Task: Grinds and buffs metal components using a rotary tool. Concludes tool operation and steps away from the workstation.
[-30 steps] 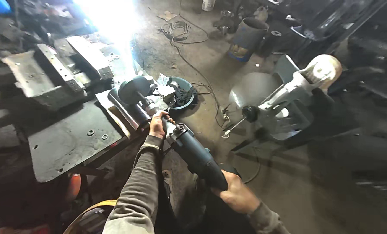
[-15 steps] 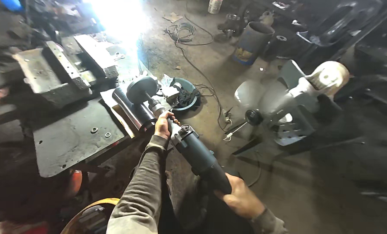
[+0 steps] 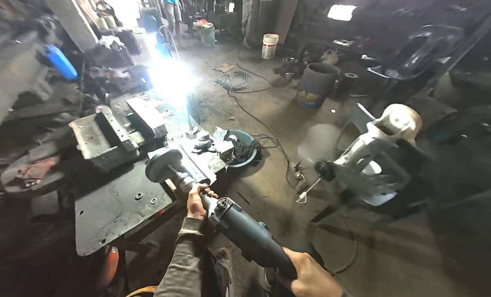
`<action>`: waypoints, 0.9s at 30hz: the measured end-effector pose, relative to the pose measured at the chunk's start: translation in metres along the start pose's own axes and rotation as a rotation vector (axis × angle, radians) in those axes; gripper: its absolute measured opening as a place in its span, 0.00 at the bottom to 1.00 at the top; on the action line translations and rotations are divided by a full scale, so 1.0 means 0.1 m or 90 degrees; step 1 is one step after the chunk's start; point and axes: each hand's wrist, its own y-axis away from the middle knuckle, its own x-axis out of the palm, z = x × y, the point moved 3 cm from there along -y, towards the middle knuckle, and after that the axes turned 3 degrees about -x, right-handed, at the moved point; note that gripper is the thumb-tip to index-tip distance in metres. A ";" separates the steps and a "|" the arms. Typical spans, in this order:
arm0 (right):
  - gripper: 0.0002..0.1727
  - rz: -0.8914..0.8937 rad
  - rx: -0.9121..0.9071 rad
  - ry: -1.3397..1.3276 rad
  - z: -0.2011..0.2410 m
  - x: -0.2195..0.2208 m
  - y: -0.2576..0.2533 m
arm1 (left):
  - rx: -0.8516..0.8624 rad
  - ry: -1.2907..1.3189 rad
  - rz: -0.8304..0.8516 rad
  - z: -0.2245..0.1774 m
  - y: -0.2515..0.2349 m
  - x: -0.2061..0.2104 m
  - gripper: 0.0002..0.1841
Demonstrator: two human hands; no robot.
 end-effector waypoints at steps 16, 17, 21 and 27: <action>0.28 -0.097 -0.002 -0.081 -0.08 -0.07 0.05 | -0.036 -0.078 0.046 0.24 -0.32 0.32 0.06; 0.28 -0.101 0.001 -0.089 -0.10 -0.07 0.05 | -0.043 -0.082 0.049 0.27 -0.35 0.34 0.06; 0.27 -0.124 0.015 -0.111 -0.13 -0.08 0.05 | -0.071 -0.097 0.052 0.39 -0.45 0.40 0.06; 0.26 -0.145 0.031 -0.117 -0.14 -0.07 0.04 | -0.113 -0.111 0.035 0.49 -0.50 0.48 0.06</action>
